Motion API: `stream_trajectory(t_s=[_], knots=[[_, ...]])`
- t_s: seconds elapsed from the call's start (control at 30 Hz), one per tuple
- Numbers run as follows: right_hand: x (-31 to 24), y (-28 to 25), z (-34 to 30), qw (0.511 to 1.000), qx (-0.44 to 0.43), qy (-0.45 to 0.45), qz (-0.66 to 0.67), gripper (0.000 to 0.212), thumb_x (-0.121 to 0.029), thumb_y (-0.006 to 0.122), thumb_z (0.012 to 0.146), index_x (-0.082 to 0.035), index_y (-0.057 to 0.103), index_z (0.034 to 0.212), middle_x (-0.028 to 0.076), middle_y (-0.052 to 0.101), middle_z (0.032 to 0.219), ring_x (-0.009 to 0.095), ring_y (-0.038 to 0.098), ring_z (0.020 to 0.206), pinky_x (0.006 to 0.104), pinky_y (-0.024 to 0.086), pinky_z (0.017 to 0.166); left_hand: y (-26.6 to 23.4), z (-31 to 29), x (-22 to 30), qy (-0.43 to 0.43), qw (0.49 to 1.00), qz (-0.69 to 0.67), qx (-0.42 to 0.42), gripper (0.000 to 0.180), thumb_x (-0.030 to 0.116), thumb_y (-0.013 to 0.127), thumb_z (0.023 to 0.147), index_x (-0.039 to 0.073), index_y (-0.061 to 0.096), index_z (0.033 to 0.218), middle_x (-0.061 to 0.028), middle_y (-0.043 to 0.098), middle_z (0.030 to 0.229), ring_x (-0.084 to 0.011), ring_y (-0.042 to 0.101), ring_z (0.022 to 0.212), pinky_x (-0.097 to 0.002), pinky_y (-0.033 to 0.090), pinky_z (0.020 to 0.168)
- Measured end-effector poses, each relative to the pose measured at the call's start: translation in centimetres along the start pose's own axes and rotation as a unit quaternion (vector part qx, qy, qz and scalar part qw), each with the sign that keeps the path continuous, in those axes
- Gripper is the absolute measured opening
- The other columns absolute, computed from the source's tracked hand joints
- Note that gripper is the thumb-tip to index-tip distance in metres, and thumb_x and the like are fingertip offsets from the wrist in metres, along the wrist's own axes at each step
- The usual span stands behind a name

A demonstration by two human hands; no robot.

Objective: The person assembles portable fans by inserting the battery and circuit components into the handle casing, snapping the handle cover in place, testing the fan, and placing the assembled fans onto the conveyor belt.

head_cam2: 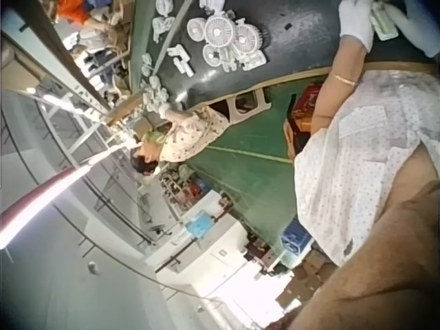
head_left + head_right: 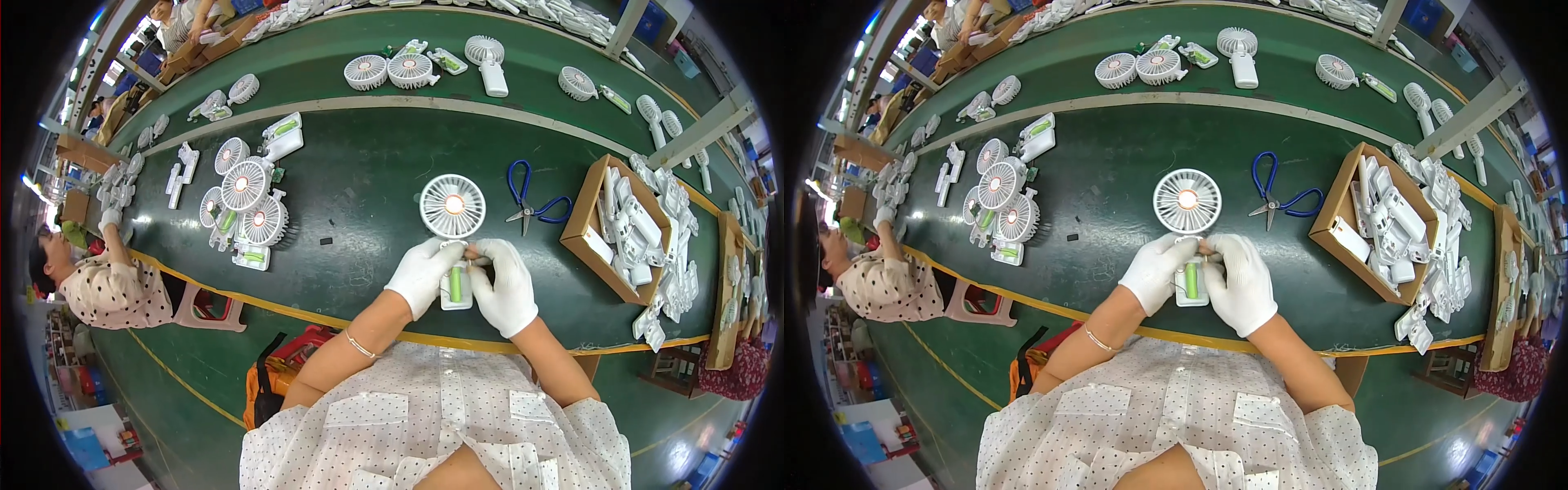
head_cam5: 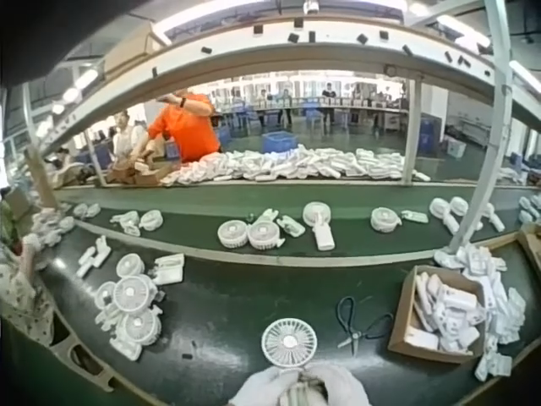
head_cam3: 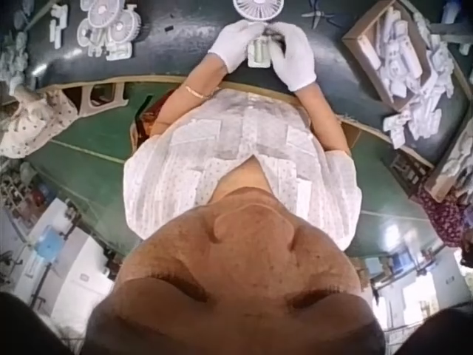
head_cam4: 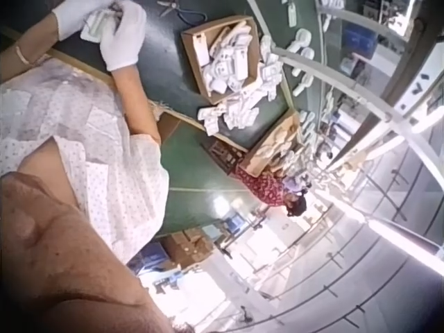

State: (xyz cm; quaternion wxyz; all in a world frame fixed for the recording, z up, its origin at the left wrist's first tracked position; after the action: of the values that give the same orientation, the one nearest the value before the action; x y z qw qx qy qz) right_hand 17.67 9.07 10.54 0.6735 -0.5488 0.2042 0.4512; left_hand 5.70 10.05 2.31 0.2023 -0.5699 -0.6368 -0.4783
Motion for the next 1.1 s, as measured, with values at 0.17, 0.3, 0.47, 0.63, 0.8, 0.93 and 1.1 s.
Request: stream_trajectory(t_s=[0.17, 0.3, 0.47, 0.63, 0.8, 0.93, 1.1], knots=[[-2.6, 0.5, -0.1, 0.996, -0.028, -0.087, -0.005, 0.065, 0.012, 0.059, 0.067, -0.004, 0.052, 0.130, 0.019, 0.049, 0.138, 0.040, 0.047, 0.128, 0.0449, 0.043, 0.103, -0.4, 0.7, 0.2, 0.035, 0.981, -0.183, 0.051, 0.030, 0.023, 0.054, 0.101, 0.001, 0.057, 0.121, -0.0077, 0.064, 0.108, -0.0167, 0.065, 0.097, -0.0315, 0.054, 0.081], [-3.8, 0.0, 1.2, 0.991, -0.021, -0.105, -0.082, 0.068, 0.010, 0.062, 0.065, -0.005, 0.052, 0.130, 0.019, 0.049, 0.137, 0.039, 0.048, 0.128, 0.0469, 0.042, 0.103, 1.1, 1.1, 0.0, 0.053, 0.944, -0.326, -0.014, 0.031, 0.021, 0.048, 0.105, 0.003, 0.050, 0.130, -0.0101, 0.059, 0.121, -0.0197, 0.060, 0.111, -0.0344, 0.051, 0.096], [-3.3, 0.9, 0.8, 0.983, 0.032, -0.136, -0.115, 0.065, 0.009, 0.065, 0.065, -0.006, 0.054, 0.127, 0.018, 0.053, 0.134, 0.039, 0.052, 0.124, 0.0452, 0.044, 0.101, 1.5, 1.9, 0.3, 0.082, 0.935, -0.345, -0.018, 0.031, 0.020, 0.051, 0.104, 0.003, 0.050, 0.129, -0.0106, 0.059, 0.122, -0.0203, 0.058, 0.113, -0.0350, 0.047, 0.098], [-2.9, -0.8, 0.6, 0.978, 0.100, -0.156, -0.096, 0.043, 0.003, 0.072, 0.069, -0.005, 0.062, 0.109, 0.015, 0.062, 0.119, 0.036, 0.060, 0.108, 0.0434, 0.048, 0.093, 1.9, 2.1, -0.7, 0.061, 0.928, -0.367, -0.023, 0.031, 0.018, 0.054, 0.103, 0.002, 0.051, 0.128, -0.0091, 0.060, 0.118, -0.0182, 0.059, 0.107, -0.0359, 0.049, 0.094], [1.2, -1.3, 0.3, 0.994, 0.098, -0.004, 0.046, 0.020, -0.003, 0.073, 0.076, -0.005, 0.065, 0.094, 0.012, 0.062, 0.112, 0.030, 0.062, 0.102, 0.0383, 0.051, 0.086, 2.1, 0.6, 0.3, 0.079, 0.958, -0.274, -0.014, 0.030, 0.017, 0.050, 0.104, 0.000, 0.050, 0.128, -0.0114, 0.058, 0.121, -0.0195, 0.059, 0.108, -0.0352, 0.049, 0.094], [3.4, -1.0, 0.1, 0.980, 0.109, 0.081, 0.146, 0.016, -0.001, 0.069, 0.077, -0.003, 0.061, 0.090, 0.013, 0.061, 0.110, 0.028, 0.063, 0.099, 0.0353, 0.052, 0.083, 2.3, -0.3, 1.0, 0.083, 0.978, -0.189, -0.004, 0.035, 0.012, 0.050, 0.102, -0.003, 0.048, 0.133, -0.0157, 0.056, 0.128, -0.0214, 0.059, 0.111, -0.0369, 0.050, 0.096], [4.4, -1.6, 0.2, 0.976, 0.104, 0.108, 0.156, 0.017, 0.004, 0.068, 0.076, -0.001, 0.058, 0.089, 0.014, 0.058, 0.112, 0.025, 0.063, 0.098, 0.0322, 0.053, 0.081, 3.3, -0.8, 1.3, 0.119, 0.992, -0.008, -0.041, 0.041, 0.008, 0.058, 0.095, -0.006, 0.051, 0.133, -0.0085, 0.060, 0.126, -0.0153, 0.058, 0.111, -0.0299, 0.046, 0.097]])
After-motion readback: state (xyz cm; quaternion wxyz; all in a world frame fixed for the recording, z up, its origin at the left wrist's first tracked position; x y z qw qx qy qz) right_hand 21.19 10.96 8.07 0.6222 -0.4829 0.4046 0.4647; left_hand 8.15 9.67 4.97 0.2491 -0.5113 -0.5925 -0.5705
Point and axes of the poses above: each hand's wrist, its own z-axis towards the middle knuckle, its own y-axis out of the palm, x = y × z, the point moved 10 cm from there along z, towards the middle knuckle
